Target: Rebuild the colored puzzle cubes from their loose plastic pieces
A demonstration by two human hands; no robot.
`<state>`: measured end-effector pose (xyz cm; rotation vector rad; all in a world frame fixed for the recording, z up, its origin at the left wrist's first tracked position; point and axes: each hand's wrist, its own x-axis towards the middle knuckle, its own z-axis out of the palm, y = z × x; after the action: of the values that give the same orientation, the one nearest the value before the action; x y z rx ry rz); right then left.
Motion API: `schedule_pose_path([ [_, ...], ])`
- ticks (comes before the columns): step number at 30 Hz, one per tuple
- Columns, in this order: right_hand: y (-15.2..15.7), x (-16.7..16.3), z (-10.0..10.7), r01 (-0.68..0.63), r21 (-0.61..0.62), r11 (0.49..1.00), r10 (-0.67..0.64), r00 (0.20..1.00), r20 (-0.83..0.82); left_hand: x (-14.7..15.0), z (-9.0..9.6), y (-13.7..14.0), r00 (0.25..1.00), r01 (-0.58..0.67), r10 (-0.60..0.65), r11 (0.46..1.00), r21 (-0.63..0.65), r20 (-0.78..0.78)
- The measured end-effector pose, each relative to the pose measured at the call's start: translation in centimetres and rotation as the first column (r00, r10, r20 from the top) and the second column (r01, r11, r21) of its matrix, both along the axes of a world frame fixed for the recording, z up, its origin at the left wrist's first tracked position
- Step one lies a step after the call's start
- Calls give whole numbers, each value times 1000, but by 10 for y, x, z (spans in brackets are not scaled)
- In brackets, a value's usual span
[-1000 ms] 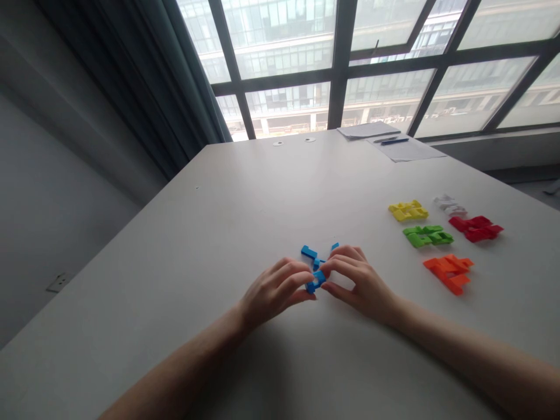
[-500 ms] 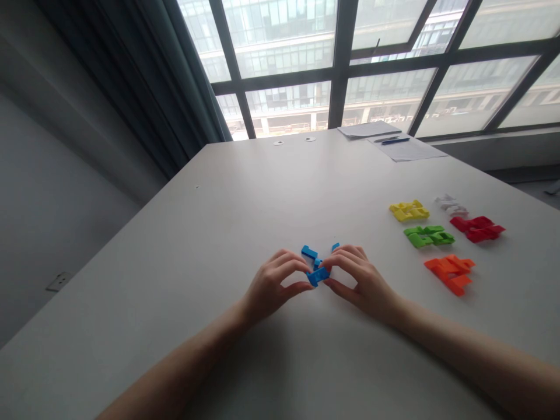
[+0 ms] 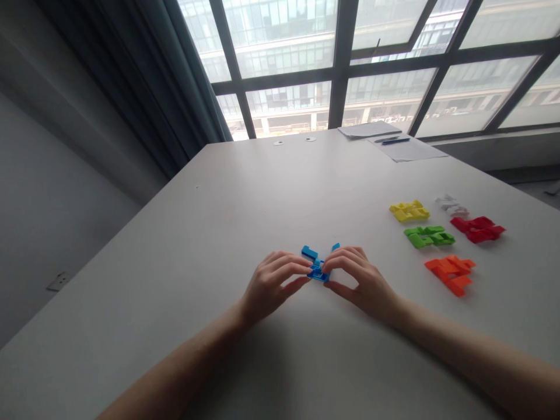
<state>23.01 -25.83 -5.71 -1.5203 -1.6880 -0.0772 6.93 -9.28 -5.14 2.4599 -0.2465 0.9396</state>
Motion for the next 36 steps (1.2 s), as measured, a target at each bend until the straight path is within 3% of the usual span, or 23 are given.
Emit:
schedule_pose_path([
  [13,-1,-1,3,-38,-8,999,38,999,10,0,0,-2,996,-10,7,999,-30,-85],
  [19,-2,-1,3,26,-27,999,-26,1000,-9,-1,2,-1,997,9,-10,1000,-20,-81],
  [25,-2,1,2,49,-31,998,-49,999,13,0,2,1,996,42,-39,999,26,-81],
  [36,-2,1,-1,18,-131,991,-29,996,-86,-2,0,-1,994,-21,33,994,109,-104],
])
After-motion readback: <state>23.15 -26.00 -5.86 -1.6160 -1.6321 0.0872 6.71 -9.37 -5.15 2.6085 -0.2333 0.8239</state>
